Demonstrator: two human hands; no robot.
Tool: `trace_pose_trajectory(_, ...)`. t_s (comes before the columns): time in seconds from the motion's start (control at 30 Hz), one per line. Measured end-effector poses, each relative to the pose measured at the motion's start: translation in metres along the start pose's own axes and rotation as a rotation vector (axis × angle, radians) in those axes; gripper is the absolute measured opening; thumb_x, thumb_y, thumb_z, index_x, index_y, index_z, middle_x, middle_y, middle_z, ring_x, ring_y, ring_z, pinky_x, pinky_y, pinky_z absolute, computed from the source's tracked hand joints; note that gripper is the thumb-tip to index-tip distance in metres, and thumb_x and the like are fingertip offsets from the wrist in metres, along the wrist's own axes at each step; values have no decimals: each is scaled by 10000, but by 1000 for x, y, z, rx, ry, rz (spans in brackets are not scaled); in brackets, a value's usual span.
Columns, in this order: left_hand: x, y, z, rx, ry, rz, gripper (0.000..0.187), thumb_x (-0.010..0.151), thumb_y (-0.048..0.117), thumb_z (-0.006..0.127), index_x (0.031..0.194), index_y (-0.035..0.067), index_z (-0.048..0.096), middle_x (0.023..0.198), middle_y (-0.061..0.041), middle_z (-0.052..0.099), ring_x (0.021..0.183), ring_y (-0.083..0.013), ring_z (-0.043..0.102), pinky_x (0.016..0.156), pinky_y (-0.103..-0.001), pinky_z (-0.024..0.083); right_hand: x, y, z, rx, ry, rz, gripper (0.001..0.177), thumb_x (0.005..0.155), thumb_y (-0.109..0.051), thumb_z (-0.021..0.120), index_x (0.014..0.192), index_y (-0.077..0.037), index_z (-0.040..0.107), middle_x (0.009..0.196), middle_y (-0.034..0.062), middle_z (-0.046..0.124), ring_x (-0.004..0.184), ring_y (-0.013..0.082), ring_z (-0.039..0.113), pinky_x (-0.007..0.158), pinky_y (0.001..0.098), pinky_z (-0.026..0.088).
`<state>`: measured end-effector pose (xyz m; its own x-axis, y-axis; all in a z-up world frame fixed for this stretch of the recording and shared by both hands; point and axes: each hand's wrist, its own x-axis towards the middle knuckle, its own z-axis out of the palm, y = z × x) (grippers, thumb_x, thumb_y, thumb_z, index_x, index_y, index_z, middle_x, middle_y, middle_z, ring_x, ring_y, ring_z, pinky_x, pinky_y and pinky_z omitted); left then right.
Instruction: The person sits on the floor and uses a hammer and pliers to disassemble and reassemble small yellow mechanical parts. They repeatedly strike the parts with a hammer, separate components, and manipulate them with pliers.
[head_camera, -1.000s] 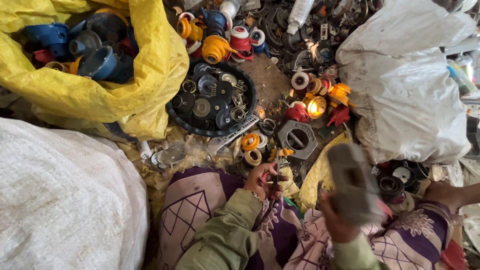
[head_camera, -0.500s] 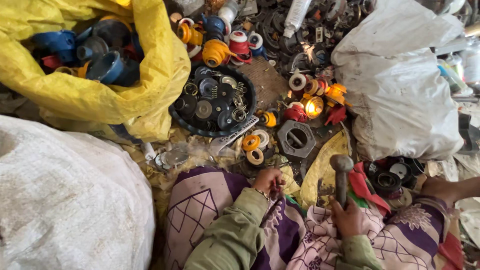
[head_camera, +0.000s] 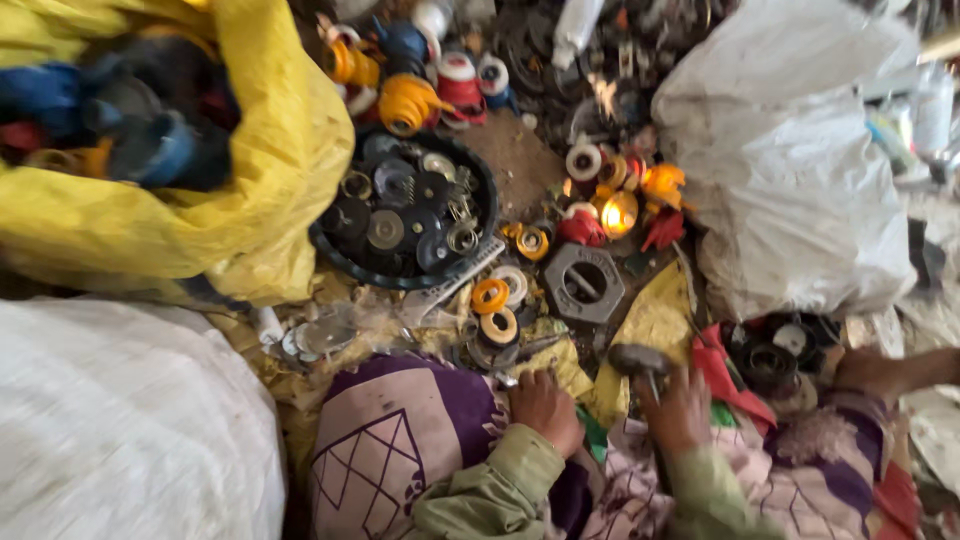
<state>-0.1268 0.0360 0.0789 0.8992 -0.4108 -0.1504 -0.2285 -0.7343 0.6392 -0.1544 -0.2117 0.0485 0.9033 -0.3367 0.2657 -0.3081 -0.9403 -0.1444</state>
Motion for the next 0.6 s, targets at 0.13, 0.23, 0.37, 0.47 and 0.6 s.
trace_pose_trajectory(0.13, 11, -8, 4, -193, 6, 60, 275, 737, 233, 752, 845, -19, 769, 1038, -274, 642, 969, -458, 622, 841, -566, 498, 67, -55, 12, 246, -18, -246, 596, 849, -336, 788, 1325, -43, 582, 1229, 222, 600, 1180, 435, 562, 996, 507, 473)
trace_pose_trajectory(0.23, 17, -15, 6, -393, 31, 85, 387, 770, 347, 771, 822, -36, 746, 912, -282, 662, 889, -452, 643, 817, -559, 510, 112, -114, 35, 345, -67, -350, 614, 865, -325, 787, 1366, -44, 568, 1263, 247, 578, 1198, 455, 546, 1008, 517, 466)
trace_pose_trajectory(0.37, 24, -23, 10, -417, -68, 43, 477, 815, 429, 762, 834, -47, 729, 792, -282, 658, 811, -426, 662, 760, -544, 532, 159, -179, 71, 215, 33, -474, 660, 827, -324, 834, 1366, -46, 574, 1255, 255, 575, 1167, 478, 529, 991, 556, 457)
trace_pose_trajectory(0.47, 26, -26, 9, -461, 40, 117, 468, 807, 405, 765, 897, -53, 727, 831, -289, 684, 827, -439, 655, 809, -536, 536, 179, -206, 94, 152, -60, -407, 647, 811, -305, 838, 1356, -57, 594, 1250, 261, 568, 1136, 486, 522, 950, 563, 467)
trace_pose_trajectory(0.6, 28, -24, 10, -670, 91, -24, 398, 802, 348, 740, 916, -33, 746, 902, -266, 694, 863, -427, 678, 831, -517, 546, 195, -211, 109, 30, -132, -478, 554, 840, -325, 834, 1256, -19, 633, 1191, 239, 599, 1115, 464, 542, 909, 560, 486)
